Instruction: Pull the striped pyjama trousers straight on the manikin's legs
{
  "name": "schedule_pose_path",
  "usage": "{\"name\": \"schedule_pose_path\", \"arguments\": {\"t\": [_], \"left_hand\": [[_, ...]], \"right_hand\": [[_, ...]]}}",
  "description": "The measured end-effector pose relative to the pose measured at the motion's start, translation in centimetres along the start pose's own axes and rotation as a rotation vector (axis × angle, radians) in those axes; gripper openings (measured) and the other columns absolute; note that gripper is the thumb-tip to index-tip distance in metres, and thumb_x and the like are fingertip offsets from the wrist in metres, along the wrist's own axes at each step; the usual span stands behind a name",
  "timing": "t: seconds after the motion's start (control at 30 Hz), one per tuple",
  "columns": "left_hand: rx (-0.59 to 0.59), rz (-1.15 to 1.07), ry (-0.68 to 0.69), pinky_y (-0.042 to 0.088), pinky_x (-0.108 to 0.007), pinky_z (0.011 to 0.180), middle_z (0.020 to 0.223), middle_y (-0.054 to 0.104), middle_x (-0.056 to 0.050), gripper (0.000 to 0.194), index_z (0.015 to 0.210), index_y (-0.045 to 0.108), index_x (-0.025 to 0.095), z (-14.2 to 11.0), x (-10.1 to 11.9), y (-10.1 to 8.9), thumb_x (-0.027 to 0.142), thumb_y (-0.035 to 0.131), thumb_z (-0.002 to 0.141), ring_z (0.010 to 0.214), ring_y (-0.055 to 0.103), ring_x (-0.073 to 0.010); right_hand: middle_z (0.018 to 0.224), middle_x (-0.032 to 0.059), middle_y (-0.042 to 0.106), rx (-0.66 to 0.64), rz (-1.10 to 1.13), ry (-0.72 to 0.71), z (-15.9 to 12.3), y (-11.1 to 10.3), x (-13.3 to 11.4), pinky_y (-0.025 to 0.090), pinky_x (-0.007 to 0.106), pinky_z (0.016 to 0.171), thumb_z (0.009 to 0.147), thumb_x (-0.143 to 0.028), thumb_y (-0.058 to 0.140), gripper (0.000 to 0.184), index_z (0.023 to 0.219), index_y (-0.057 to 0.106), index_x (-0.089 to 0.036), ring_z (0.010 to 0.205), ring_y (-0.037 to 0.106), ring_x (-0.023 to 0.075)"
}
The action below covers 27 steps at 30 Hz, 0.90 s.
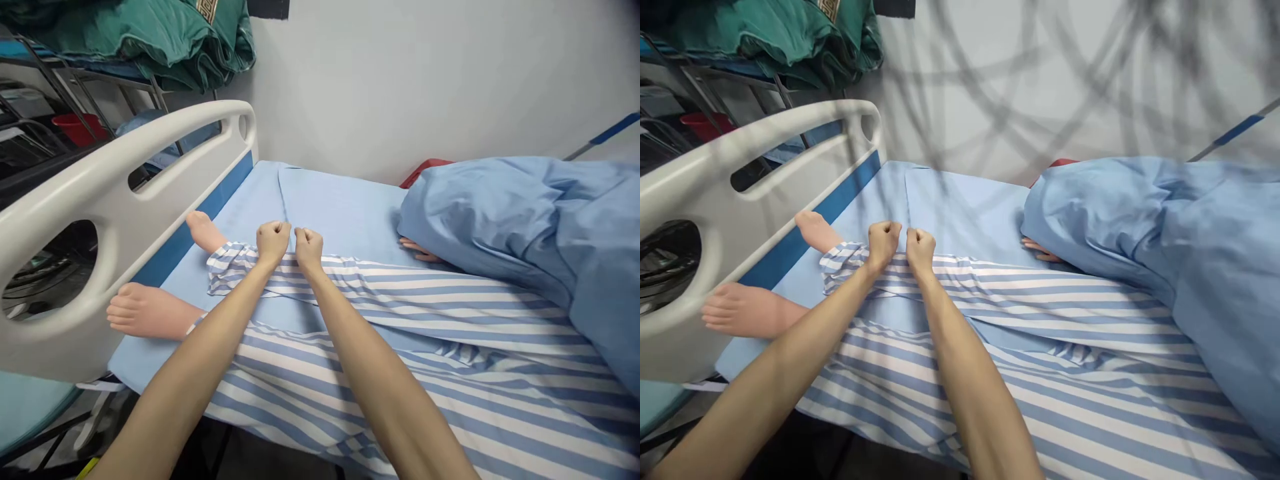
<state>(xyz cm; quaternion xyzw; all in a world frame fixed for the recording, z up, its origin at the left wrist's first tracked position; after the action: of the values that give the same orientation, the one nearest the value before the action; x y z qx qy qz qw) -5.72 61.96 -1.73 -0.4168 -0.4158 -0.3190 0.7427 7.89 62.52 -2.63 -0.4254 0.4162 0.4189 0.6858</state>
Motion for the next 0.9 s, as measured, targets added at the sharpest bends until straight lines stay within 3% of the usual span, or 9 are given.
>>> {"name": "schedule_pose_path", "arguments": {"t": [0.07,0.2,0.27,0.4,0.5,0.6,0.67,0.77,0.9], "left_hand": [[-0.053,0.024,-0.018,0.02,-0.022,0.049,0.051,0.018,0.003,0.033,0.047,0.026,0.018,-0.5,0.1,1.4,0.032,0.041,0.073,0.049,0.024,-0.0067],[-0.089,0.157,-0.056,0.019,-0.023,0.05,0.051,0.023,0.003,0.034,0.045,0.032,0.017,-1.1,-1.0,2.6,0.034,0.04,0.073,0.05,0.026,-0.007],[-0.143,0.172,-0.064,0.02,-0.023,0.05,0.05,0.024,0.003,0.033,0.045,0.033,0.017,-0.9,-1.5,3.0,0.034,0.04,0.073,0.049,0.026,-0.0075],[-0.29,0.208,-0.027,0.02,-0.024,0.051,0.047,0.025,0.004,0.032,0.044,0.032,0.018,-0.9,-0.6,4.3,0.033,0.044,0.069,0.049,0.027,-0.008],[-0.241,0.12,0.016,0.021,-0.023,0.05,0.048,0.023,0.004,0.032,0.045,0.029,0.018,-1.4,1.6,5.2,0.032,0.042,0.071,0.049,0.026,-0.0076],[-0.182,0.051,0.018,0.022,-0.023,0.051,0.048,0.026,0.003,0.032,0.047,0.031,0.018,-2.3,3.2,6.6,0.032,0.038,0.074,0.05,0.028,-0.0084],[-0.179,0.116,0.019,0.022,-0.024,0.053,0.048,0.033,0.002,0.032,0.047,0.036,0.018,-2.8,3.3,7.6,0.032,0.036,0.076,0.051,0.031,-0.0098],[-0.202,0.235,0.066,0.02,-0.026,0.054,0.049,0.041,0.0,0.033,0.048,0.04,0.018,-3.4,3.0,8.6,0.033,0.036,0.077,0.052,0.031,-0.0109],[-0.177,0.236,0.096,0.019,-0.025,0.052,0.045,0.034,0.002,0.034,0.045,0.033,0.017,-3.5,2.5,8.3,0.032,0.039,0.075,0.049,0.027,-0.0094]], "right_hand": [[0.048,-0.0059,0.017,0.033,0.046,0.015,0.6,-1.1,-0.8,0.021,0.023,0.045,0.078,-0.029,0.042,0.037,0.049,0.02,-0.021,0.047,0.021,0.0072],[0.049,-0.0057,0.018,0.031,0.002,-0.142,1.2,-3.3,-3.1,0.021,0.023,0.047,0.078,-0.031,0.044,0.039,0.049,0.02,-0.02,0.048,0.021,0.0071],[0.048,-0.0059,0.018,0.031,-0.009,-0.124,1.4,-4.3,-1.9,0.021,0.023,0.046,0.076,-0.03,0.046,0.039,0.048,0.021,-0.02,0.048,0.021,0.007],[0.046,-0.0069,0.02,-0.02,0.15,0.081,1.7,-4.8,2.9,0.022,0.023,0.044,0.073,-0.033,0.049,0.036,0.049,0.025,-0.021,0.045,0.022,0.0071],[0.045,-0.0067,0.024,-0.063,0.226,0.115,2.1,-4.3,4.1,0.023,0.022,0.043,0.072,-0.035,0.049,0.034,0.049,0.029,-0.021,0.045,0.025,0.0074],[0.047,-0.0062,0.023,-0.013,0.211,0.128,2.5,-4.6,3.9,0.023,0.022,0.044,0.072,-0.034,0.046,0.032,0.049,0.028,-0.021,0.046,0.024,0.0075],[0.047,-0.006,0.021,0.014,0.167,0.13,2.5,-5.4,3.5,0.023,0.022,0.044,0.073,-0.033,0.044,0.032,0.05,0.026,-0.021,0.047,0.024,0.0076],[0.049,-0.006,0.02,-0.005,0.032,0.013,2.0,-7.3,2.3,0.023,0.022,0.045,0.073,-0.033,0.047,0.036,0.05,0.023,-0.021,0.048,0.023,0.0073],[0.05,-0.0063,0.02,0.016,-0.042,-0.06,0.8,-10.2,2.2,0.024,0.022,0.048,0.075,-0.032,0.047,0.037,0.05,0.022,-0.02,0.049,0.024,0.0071]]}}
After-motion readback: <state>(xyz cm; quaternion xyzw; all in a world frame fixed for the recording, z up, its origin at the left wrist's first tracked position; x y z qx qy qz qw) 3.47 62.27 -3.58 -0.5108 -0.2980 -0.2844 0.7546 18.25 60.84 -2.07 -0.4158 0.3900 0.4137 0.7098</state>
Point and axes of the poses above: each hand's wrist, its own z-axis towards the middle knuckle, its own y-axis out of the palm, x = y × z, the point moved 9 cm from there along z, towards the middle knuckle
